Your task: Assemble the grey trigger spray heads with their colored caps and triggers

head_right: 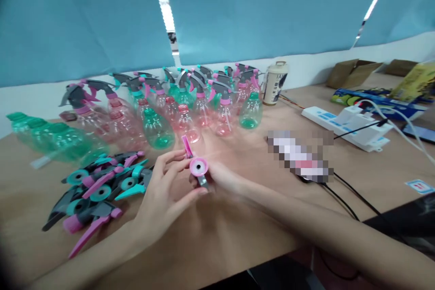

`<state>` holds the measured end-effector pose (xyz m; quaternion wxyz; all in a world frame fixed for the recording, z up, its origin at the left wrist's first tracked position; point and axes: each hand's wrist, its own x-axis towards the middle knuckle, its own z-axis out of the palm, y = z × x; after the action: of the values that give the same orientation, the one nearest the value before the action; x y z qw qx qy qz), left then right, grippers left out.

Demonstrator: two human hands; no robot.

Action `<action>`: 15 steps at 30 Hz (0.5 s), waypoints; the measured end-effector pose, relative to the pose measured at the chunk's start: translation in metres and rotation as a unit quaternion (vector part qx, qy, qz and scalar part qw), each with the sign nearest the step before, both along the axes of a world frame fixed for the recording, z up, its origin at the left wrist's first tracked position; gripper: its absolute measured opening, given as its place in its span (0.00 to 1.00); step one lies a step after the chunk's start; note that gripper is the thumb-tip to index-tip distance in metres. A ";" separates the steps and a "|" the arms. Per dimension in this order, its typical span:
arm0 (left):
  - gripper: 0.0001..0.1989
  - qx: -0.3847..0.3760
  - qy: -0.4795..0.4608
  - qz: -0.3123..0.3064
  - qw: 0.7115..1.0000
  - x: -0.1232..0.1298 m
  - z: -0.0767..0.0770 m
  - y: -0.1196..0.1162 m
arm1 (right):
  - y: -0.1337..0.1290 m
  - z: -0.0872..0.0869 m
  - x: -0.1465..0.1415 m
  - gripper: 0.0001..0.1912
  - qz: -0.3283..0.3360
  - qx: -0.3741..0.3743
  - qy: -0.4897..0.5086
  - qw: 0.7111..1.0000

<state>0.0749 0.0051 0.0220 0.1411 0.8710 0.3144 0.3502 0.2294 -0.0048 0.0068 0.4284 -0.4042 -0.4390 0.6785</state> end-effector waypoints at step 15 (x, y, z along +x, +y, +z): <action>0.07 -0.062 0.026 0.033 0.997 -0.008 -0.027 0.006 | 0.009 0.026 0.041 0.08 -0.033 0.283 -0.371 0.884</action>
<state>0.0667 0.0114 -0.0049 0.1752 0.8584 0.3678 0.3119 0.2704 0.0039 0.0331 0.3523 -0.5021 -0.7257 0.3117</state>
